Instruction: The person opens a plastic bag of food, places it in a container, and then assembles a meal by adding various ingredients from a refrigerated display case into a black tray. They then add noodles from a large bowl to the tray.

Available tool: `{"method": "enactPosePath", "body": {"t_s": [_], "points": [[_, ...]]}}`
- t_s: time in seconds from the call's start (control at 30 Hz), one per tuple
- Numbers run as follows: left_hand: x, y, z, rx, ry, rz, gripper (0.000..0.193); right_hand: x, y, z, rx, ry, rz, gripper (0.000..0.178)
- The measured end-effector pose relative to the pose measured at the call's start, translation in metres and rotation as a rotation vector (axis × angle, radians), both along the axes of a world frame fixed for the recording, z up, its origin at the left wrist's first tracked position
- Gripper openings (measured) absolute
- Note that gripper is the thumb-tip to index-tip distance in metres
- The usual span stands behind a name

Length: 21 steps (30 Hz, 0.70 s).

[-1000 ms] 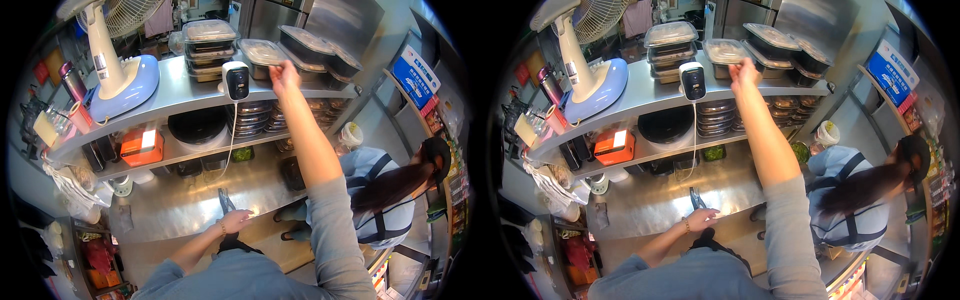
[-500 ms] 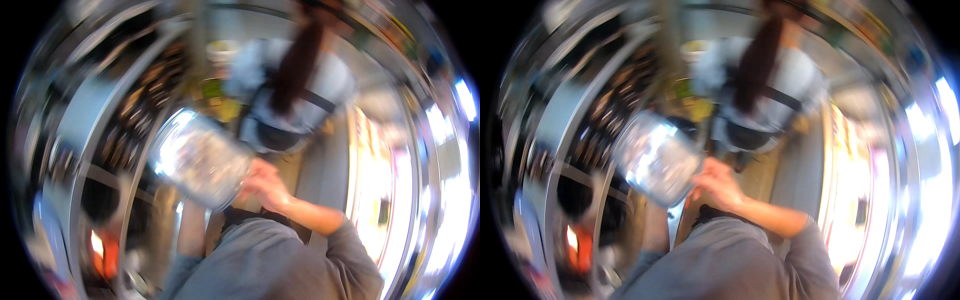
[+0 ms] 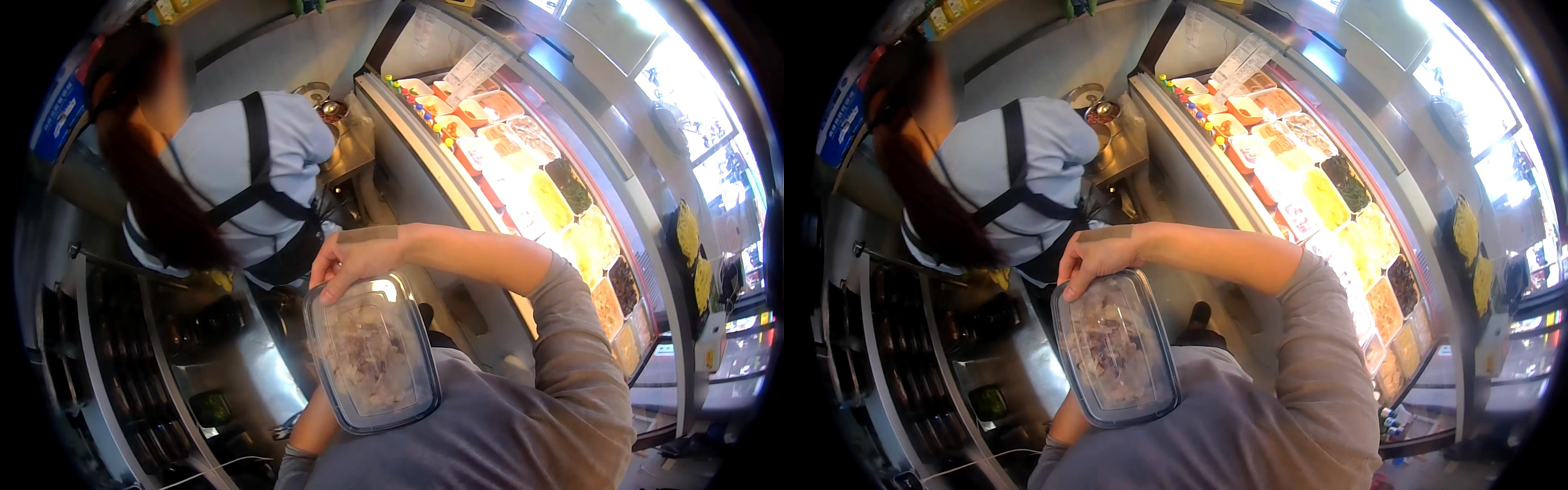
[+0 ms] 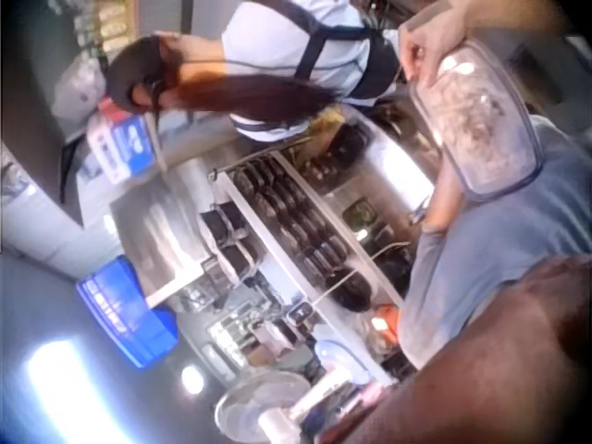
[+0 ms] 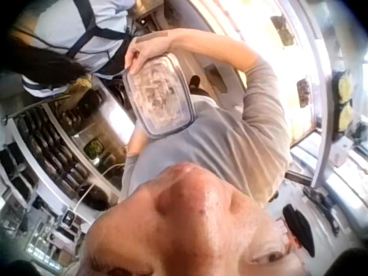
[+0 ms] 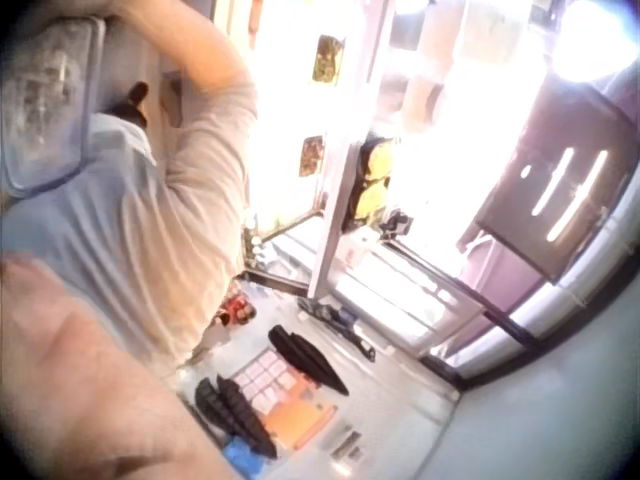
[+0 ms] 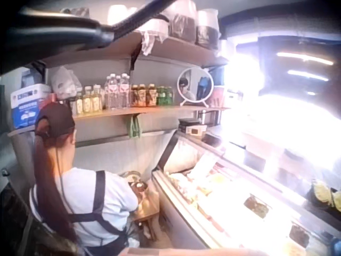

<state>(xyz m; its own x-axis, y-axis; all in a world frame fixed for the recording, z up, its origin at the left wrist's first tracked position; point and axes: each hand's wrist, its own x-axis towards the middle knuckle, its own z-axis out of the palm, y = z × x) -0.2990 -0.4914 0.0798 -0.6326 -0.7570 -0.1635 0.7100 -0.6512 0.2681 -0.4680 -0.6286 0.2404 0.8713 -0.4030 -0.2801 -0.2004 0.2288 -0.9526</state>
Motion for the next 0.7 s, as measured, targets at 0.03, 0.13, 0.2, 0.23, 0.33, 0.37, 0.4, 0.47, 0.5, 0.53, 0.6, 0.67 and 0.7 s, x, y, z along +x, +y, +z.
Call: {"method": "enactPosePath", "body": {"t_s": [0.03,0.13,0.2,0.23,0.33,0.37,0.4,0.47,0.5,0.53,0.6,0.67,0.7], "points": [[-0.014,0.002,-0.001,0.013,0.001,-0.024,0.066,-0.014,-0.004,-0.001,-0.003,-0.009,0.018,0.037],[-0.062,-0.004,-0.004,0.049,0.027,-0.105,0.065,-0.055,-0.005,-0.001,0.04,-0.181,0.103,0.041],[-0.097,-0.01,-0.005,0.07,0.039,-0.165,0.064,-0.089,-0.014,0.007,-0.006,-0.174,0.152,0.047],[-0.113,-0.016,-0.004,0.076,0.046,-0.191,0.064,-0.107,-0.02,0.008,-0.044,-0.174,0.144,0.048],[-0.154,-0.037,-0.004,0.071,0.073,-0.254,0.063,-0.161,-0.024,0.016,-0.317,-0.088,-0.024,0.038],[-0.164,-0.043,-0.003,0.068,0.077,-0.271,0.063,-0.18,-0.02,0.025,-0.429,-0.047,-0.098,0.032],[-0.172,-0.049,0.0,0.066,0.075,-0.279,0.062,-0.198,-0.016,0.029,-0.537,-0.007,-0.178,0.027],[-0.194,-0.065,0.002,0.062,0.089,-0.325,0.062,-0.243,-0.008,0.017,-0.455,0.027,-0.399,0.027],[-0.205,-0.073,0.004,0.064,0.096,-0.353,0.061,-0.261,-0.001,0.019,-0.469,0.131,-0.493,0.027],[-0.214,-0.081,0.004,0.07,0.101,-0.365,0.061,-0.275,0.004,0.019,-0.483,0.228,-0.573,0.028],[-0.238,-0.094,0.004,0.084,0.121,-0.412,0.06,-0.298,0.013,0.018,-0.551,0.38,-0.702,0.03],[-0.265,-0.112,0.002,0.089,0.145,-0.457,0.059,-0.319,0.019,0.012,-0.657,0.481,-0.797,0.031],[-0.277,-0.122,0.003,0.089,0.157,-0.485,0.059,-0.332,0.023,0.011,-0.639,0.485,-0.882,0.031]]}}
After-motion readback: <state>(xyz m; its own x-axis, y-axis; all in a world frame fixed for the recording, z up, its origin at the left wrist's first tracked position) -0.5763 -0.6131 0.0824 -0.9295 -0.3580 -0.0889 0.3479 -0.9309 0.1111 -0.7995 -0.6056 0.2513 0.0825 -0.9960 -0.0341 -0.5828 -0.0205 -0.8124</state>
